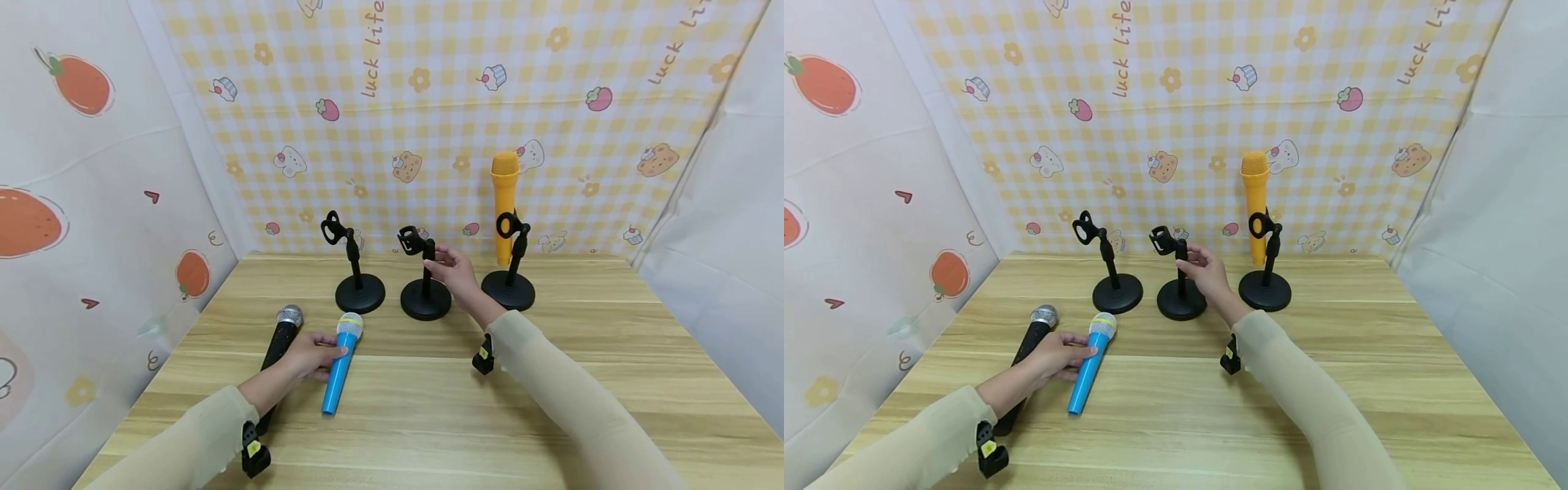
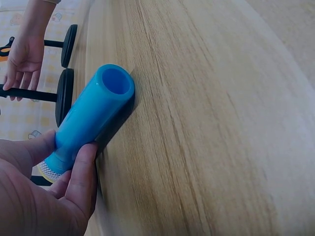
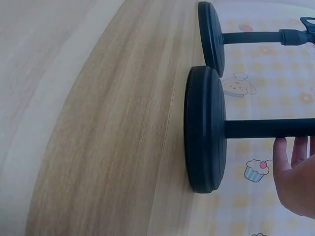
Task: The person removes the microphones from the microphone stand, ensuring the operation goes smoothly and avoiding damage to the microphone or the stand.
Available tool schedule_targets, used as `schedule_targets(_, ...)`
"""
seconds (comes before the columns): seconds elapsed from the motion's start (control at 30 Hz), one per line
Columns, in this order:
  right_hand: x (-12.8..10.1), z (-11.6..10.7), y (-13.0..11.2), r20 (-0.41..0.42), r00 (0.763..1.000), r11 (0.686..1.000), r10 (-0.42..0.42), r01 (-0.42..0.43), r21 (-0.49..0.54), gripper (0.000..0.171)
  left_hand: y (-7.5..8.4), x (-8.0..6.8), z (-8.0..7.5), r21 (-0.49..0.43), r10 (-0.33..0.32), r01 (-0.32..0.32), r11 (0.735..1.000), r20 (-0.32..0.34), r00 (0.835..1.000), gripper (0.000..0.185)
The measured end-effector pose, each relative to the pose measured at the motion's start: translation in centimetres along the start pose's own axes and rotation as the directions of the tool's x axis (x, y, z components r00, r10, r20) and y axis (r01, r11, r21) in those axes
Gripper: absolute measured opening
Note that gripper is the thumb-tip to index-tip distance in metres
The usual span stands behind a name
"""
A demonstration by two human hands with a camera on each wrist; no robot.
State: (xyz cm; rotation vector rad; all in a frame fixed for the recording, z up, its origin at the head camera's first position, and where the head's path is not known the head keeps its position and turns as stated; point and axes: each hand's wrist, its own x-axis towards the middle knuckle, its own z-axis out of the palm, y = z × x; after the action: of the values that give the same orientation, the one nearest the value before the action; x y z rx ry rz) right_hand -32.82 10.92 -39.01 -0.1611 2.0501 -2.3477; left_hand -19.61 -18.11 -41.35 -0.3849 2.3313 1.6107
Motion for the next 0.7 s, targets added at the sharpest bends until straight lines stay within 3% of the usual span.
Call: schedule_targets(0.7, 0.28, -0.36, 0.07, 0.018, 1.0, 1.0, -0.007, 0.007, -0.012, 0.04, -0.24, -0.1, -0.12, 0.011, 0.007, -0.007, 1.0, -0.004, 1.0, 0.037)
